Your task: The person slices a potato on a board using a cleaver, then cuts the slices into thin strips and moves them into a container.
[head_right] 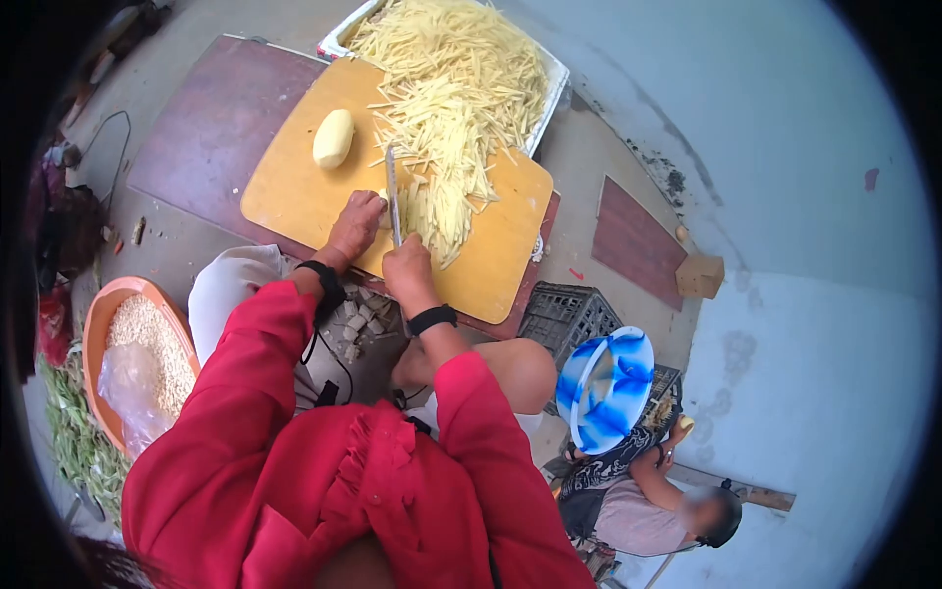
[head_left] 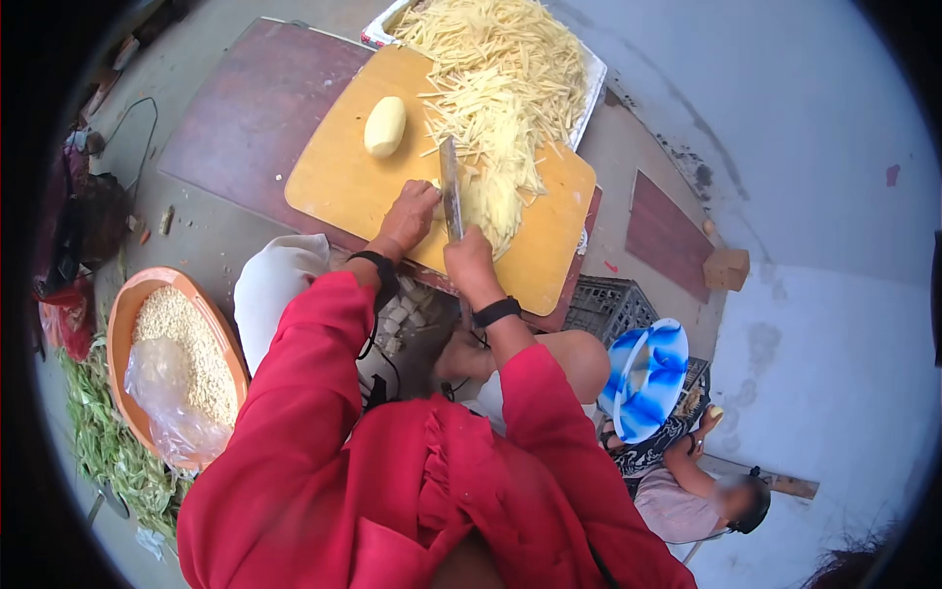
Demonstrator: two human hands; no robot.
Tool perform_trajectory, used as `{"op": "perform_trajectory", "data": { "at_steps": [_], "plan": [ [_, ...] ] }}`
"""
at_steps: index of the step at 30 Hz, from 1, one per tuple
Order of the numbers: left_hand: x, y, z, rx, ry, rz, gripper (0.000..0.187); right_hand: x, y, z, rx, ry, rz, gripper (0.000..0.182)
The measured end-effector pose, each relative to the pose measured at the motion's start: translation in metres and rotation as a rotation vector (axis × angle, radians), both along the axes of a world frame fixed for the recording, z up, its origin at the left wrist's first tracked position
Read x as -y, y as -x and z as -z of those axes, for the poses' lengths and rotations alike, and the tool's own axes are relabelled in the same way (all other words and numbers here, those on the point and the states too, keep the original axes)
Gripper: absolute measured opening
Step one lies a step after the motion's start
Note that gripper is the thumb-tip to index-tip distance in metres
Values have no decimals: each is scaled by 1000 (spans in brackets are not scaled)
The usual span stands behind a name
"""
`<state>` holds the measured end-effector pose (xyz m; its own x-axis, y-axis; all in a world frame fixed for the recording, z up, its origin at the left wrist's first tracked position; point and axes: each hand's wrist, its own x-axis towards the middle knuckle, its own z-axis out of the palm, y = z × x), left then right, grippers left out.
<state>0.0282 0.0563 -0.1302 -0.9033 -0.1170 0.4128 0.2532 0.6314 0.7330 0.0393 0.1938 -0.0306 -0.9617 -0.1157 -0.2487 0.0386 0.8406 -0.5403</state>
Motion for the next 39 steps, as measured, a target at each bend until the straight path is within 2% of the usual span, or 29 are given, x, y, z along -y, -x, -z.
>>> {"op": "perform_trajectory", "data": {
  "at_steps": [5, 8, 11, 14, 15, 18, 22, 25, 28, 30, 31, 32, 33, 35, 39],
  "plan": [
    [1, 0, -2, 4, -28, 14, 16, 16, 3, -33, 274, -19, -7, 25],
    [0, -2, -1, 14, -44, 5, 17, 3, 19, 25, 212, -17, -131, 25],
    [4, 3, 5, 19, -53, 20, 19, 10, 25, 62, -61, 30, -103, 23],
    [2, -2, 5, 19, -79, 20, 19, 25, 32, 12, 323, 256, 208, 21],
    [2, -3, 2, 22, -79, 22, 19, 21, 31, 15, 274, 236, 220, 20],
    [5, 0, -3, 8, -52, 8, 19, 5, 19, 19, 141, 69, 100, 22],
    [2, -2, -6, 20, -47, 4, 17, 2, -2, 1, 209, 55, 41, 23],
    [4, 0, -5, -1, -75, 31, 17, 7, -1, -12, 127, -65, -75, 24],
    [1, -1, -3, 12, -44, -4, 19, 4, 19, 2, 355, -61, -155, 24],
    [-1, -1, -3, 13, -83, -4, 21, 2, 22, 50, 213, 27, -77, 19],
    [1, 1, -2, 10, -98, -8, 23, 9, 24, 53, 138, 75, -43, 18],
    [3, 2, 0, 12, -88, 3, 23, 12, 27, 54, 181, 140, 34, 17],
    [4, 2, 4, 16, -79, 15, 23, 23, 26, 31, 227, 204, 112, 17],
    [2, 0, 4, 17, -75, 22, 22, 25, 35, 20, 378, 337, 245, 14],
    [4, 2, -3, -7, -79, 9, 19, 10, 24, 12, 264, 329, 282, 13]
  ]
}}
